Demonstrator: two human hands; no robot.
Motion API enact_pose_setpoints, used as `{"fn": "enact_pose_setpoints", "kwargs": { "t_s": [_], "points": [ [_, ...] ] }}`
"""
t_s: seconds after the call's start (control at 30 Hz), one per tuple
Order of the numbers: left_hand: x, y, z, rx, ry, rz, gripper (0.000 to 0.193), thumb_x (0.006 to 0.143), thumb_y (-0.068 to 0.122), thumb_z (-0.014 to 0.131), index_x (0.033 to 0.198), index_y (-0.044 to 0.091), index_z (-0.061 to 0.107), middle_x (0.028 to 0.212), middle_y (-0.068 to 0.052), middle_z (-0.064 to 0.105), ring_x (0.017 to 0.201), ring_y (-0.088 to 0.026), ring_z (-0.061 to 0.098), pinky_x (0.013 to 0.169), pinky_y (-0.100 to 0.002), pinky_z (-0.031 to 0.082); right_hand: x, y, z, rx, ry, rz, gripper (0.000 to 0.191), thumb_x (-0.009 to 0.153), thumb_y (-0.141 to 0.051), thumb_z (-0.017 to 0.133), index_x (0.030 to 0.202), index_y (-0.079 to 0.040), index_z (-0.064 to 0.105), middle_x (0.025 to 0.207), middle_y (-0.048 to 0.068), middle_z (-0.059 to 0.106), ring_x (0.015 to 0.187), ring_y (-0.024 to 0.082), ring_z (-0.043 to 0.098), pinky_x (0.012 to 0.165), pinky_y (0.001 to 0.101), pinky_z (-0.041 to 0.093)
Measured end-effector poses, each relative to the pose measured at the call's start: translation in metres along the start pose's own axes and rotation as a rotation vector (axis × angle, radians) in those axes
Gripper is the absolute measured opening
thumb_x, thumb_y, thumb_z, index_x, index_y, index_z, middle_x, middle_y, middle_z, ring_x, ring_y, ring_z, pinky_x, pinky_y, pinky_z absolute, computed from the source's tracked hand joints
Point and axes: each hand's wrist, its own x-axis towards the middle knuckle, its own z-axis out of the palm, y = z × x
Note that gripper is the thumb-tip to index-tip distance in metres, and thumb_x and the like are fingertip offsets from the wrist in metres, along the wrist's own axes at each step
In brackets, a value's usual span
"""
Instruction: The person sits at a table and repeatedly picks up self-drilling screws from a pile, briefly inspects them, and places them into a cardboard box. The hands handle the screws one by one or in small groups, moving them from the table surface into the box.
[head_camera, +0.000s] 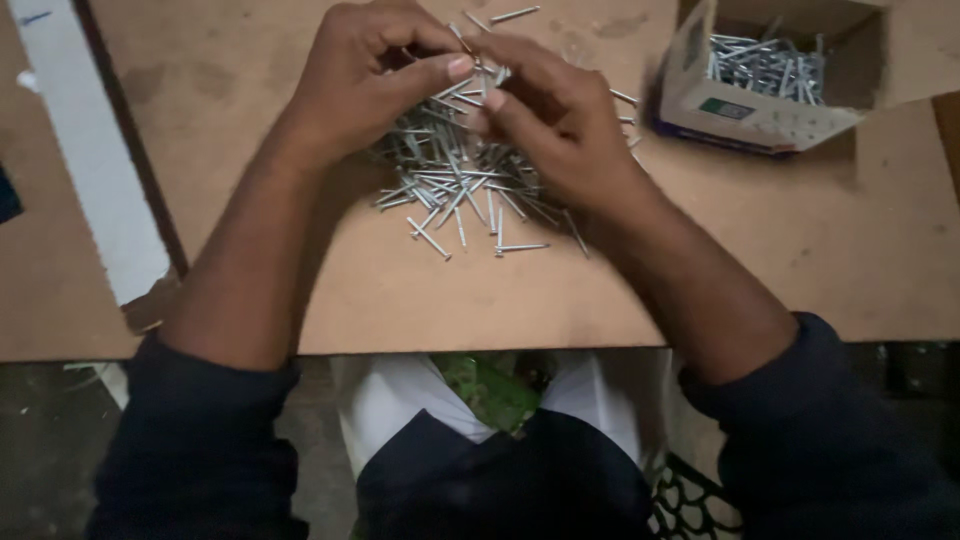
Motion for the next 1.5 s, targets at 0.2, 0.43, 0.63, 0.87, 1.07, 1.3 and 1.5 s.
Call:
{"fn": "enact_pose_setpoints", "kwargs": {
  "t_s": [0.2,0.43,0.63,0.87,1.07,1.3,1.5],
  "points": [
    [-0.008,-0.001,-0.018,0.455,-0.017,0.068,0.028,0.087,0.017,0.085,0.114,0.011,0.080,0.099,-0.007,0.073,0.090,-0.021,0.070,0.076,-0.035,0.056,0.003,0.008,-0.005,0.069,0.108,0.011,0.031,0.115,0.001,0.062,0.143,-0.003,0.050,0.101,0.012,0.074,0.093,0.016,0.074,0.086,0.0293,0.061],
    [-0.009,-0.003,-0.018,0.531,-0.172,0.002,0.027,0.080,0.023,0.085,0.105,0.013,0.081,0.100,-0.011,0.069,0.090,-0.030,0.068,0.080,-0.044,0.054,0.003,0.018,-0.010,0.152,0.144,0.005,0.034,0.116,0.002,0.062,0.144,-0.006,0.043,0.098,0.013,0.074,0.089,0.018,0.074,0.079,0.0292,0.059],
    [-0.008,-0.007,-0.011,0.576,-0.197,-0.033,0.015,0.080,0.021,0.082,0.092,0.014,0.080,0.100,-0.009,0.068,0.102,-0.032,0.063,0.088,-0.046,0.050,0.000,0.020,-0.011,0.125,0.157,0.020,0.027,0.118,0.003,0.062,0.139,-0.003,0.046,0.100,0.015,0.075,0.090,0.018,0.074,0.083,0.0283,0.059],
    [-0.008,-0.008,-0.008,0.658,-0.174,0.091,0.013,0.092,0.020,0.076,0.099,0.009,0.073,0.103,-0.010,0.067,0.104,-0.034,0.061,0.089,-0.048,0.048,0.000,0.023,-0.013,0.122,0.170,-0.011,0.020,0.115,0.003,0.067,0.124,-0.003,0.050,0.094,0.009,0.071,0.088,0.017,0.074,0.081,0.0292,0.062],
    [-0.005,-0.015,-0.004,0.534,-0.106,0.085,0.014,0.102,0.016,0.071,0.109,0.005,0.066,0.102,-0.011,0.069,0.100,-0.034,0.063,0.087,-0.048,0.048,-0.001,0.024,-0.016,0.068,0.230,-0.052,0.014,0.107,0.004,0.074,0.109,-0.002,0.062,0.095,0.006,0.070,0.086,0.012,0.070,0.080,0.0275,0.061],
    [-0.004,-0.016,-0.001,0.316,0.039,0.146,0.019,0.095,0.014,0.081,0.111,0.007,0.072,0.103,-0.010,0.072,0.092,-0.025,0.072,0.079,-0.037,0.055,0.003,0.030,-0.017,0.033,0.277,-0.035,0.017,0.099,0.004,0.079,0.102,-0.002,0.064,0.093,0.003,0.069,0.083,0.009,0.067,0.076,0.0236,0.055],
    [-0.020,-0.002,0.018,0.240,0.150,-0.041,0.012,0.089,0.003,0.078,0.097,0.001,0.069,0.103,-0.009,0.069,0.097,-0.020,0.067,0.090,-0.033,0.053,0.003,0.049,-0.015,-0.264,0.282,-0.303,0.031,0.094,-0.003,0.073,0.123,-0.009,0.063,0.114,0.007,0.063,0.096,0.013,0.064,0.078,0.0286,0.058]
  ]
}}
